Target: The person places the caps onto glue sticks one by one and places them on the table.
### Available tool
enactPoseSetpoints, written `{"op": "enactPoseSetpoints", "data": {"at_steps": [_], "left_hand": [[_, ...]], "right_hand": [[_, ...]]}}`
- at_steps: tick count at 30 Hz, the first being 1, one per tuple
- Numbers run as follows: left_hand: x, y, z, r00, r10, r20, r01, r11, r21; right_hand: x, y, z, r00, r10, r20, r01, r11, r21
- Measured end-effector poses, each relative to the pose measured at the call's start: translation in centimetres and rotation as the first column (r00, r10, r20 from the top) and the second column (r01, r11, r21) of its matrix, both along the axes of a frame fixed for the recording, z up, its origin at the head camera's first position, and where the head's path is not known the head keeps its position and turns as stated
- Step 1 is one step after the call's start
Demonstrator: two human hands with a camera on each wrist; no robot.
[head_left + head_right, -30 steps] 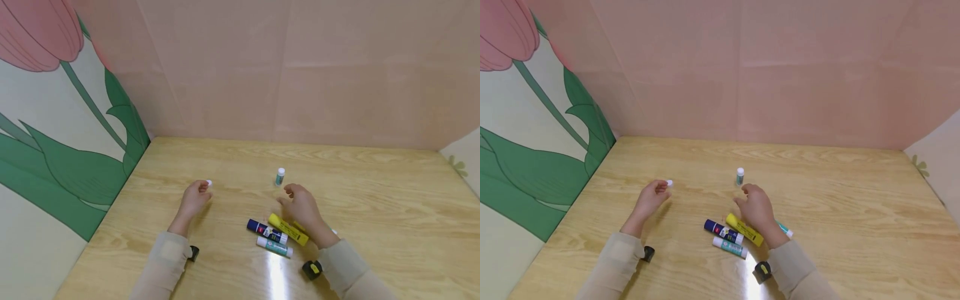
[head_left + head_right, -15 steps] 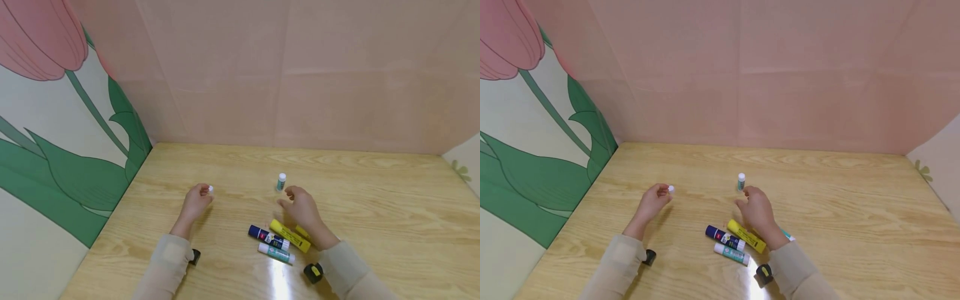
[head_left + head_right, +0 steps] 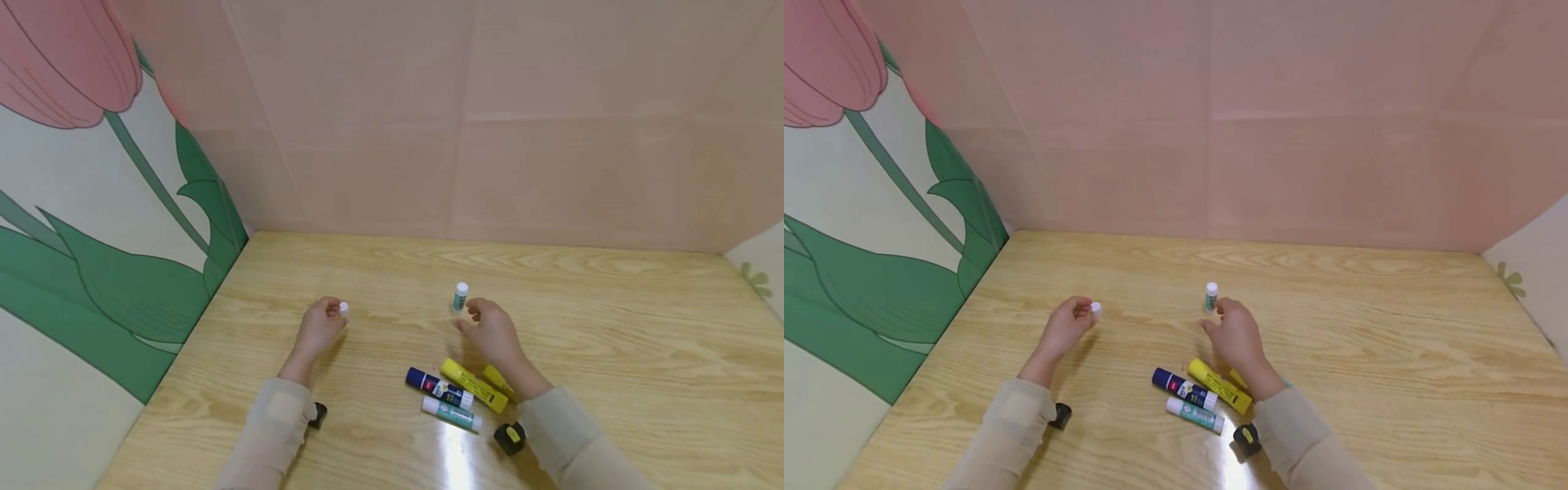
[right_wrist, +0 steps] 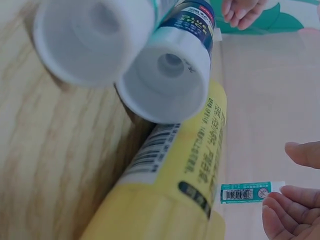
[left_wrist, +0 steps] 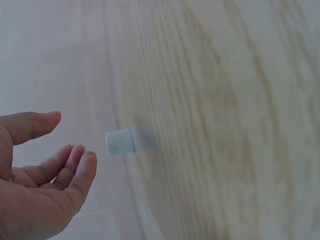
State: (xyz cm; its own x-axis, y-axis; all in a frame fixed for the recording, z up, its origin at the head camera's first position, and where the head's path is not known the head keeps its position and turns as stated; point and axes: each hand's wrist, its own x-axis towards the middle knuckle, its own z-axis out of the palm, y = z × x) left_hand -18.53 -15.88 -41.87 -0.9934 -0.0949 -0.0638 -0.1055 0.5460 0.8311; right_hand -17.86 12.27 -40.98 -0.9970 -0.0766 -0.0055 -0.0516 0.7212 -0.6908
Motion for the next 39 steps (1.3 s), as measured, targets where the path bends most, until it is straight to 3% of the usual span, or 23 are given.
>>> {"op": "enactPoseSetpoints", "data": {"at_steps": [6, 18, 32, 39], "left_hand": [[-0.2, -0.1, 0.2, 0.999, 0.005, 0.033, -0.006, 1.0, 0.014], [-0.4, -0.7, 0.1, 1.0, 0.015, 0.009, -0.015, 1.0, -0.002], [-0.9, -0.1, 0.1, 1.0, -0.007, -0.014, 0.006, 0.999, -0.046], [-1.1, 0.0, -0.1, 0.999, -0.035, -0.014, 0.034, 0.998, -0.057]], "right_hand": [[-0.4, -0.1, 0.2, 1.0, -0.005, -0.019, 0.005, 1.0, 0.0], [-1.0, -0.1, 0.4, 0.998, 0.005, -0.055, -0.006, 1.0, -0.002], [-1.6, 0.8, 0.0, 0.999, 0.002, -0.042, -0.001, 1.0, 0.023], [-1.9, 0.8, 0.2, 1.0, -0.01, 0.01, 0.01, 1.0, 0.013]]}}
